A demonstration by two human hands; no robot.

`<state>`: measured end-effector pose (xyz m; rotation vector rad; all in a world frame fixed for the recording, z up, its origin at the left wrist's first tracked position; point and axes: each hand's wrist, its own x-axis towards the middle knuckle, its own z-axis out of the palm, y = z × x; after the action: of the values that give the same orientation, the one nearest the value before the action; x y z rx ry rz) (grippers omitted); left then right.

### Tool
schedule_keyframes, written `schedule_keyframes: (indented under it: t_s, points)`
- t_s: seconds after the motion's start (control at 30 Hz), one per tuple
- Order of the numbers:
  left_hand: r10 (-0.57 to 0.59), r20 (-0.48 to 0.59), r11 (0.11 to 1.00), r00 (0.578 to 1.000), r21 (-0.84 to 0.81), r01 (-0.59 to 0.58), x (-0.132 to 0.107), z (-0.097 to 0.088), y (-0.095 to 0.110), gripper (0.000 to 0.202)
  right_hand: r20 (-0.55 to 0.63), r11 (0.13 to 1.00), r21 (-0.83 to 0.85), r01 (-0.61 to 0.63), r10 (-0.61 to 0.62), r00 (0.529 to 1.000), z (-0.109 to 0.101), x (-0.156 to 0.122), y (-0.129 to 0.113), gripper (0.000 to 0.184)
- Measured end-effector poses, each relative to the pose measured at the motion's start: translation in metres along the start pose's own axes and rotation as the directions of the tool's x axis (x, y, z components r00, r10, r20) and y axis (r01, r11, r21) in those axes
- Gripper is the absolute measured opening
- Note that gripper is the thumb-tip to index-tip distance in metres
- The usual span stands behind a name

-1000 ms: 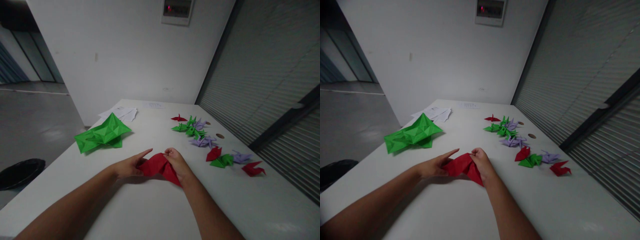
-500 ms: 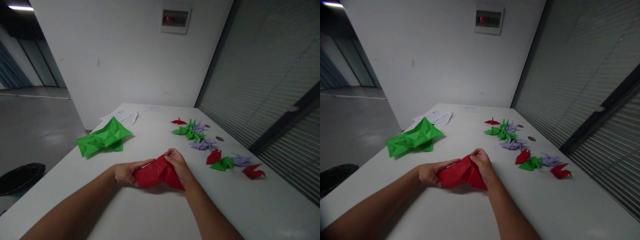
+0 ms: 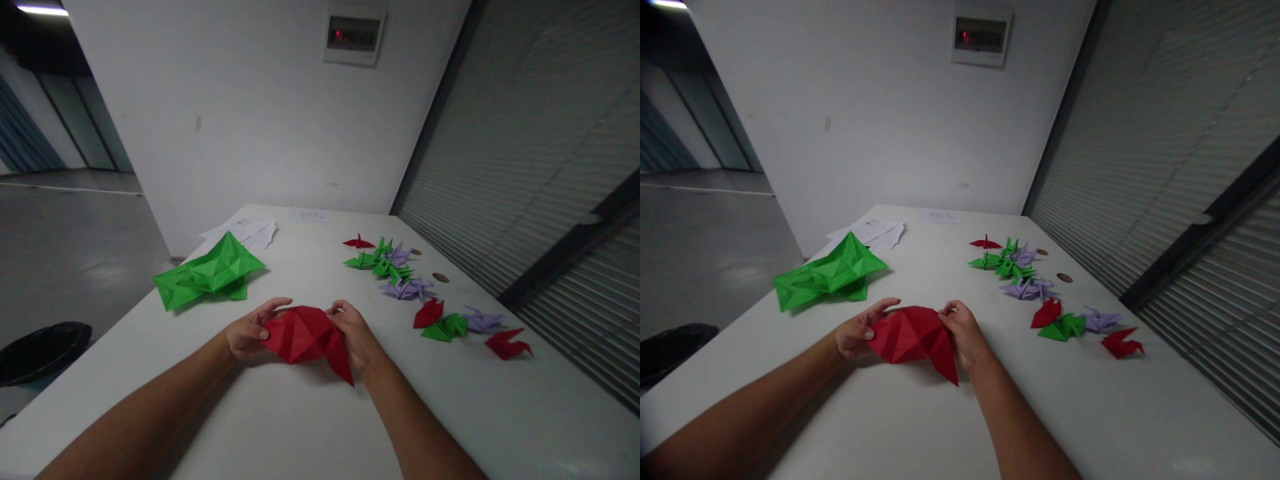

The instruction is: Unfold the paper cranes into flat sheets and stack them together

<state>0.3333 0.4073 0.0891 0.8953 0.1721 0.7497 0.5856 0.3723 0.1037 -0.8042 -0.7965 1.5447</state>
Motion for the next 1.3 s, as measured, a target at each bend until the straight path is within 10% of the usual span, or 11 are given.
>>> schedule_keyframes:
  t_s: [0.2,0.5,0.9,1.3]
  points:
    - [0.034,-0.058,0.999,0.998,0.017,-0.034,0.006,0.002,0.004,0.073,-0.043,0.985,0.15,-0.086,0.093,0.995,-0.001,0.0,-0.007,0.034]
    - [0.133,-0.141,0.991,0.981,0.02,-0.131,0.012,-0.003,0.005,0.066,0.198,0.969,0.247,-0.018,-0.032,0.98,0.018,-0.018,-0.013,0.061]
    - [0.099,-0.168,0.986,0.981,0.153,-0.073,0.012,-0.004,0.007,0.077,0.065,0.988,0.152,-0.038,0.028,0.998,0.008,-0.012,-0.018,0.048]
    - [0.225,-0.173,0.958,0.959,-0.14,-0.25,0.019,0.01,0.002,0.086,-0.094,0.97,0.231,0.072,-0.052,0.994,0.011,-0.003,-0.005,0.045]
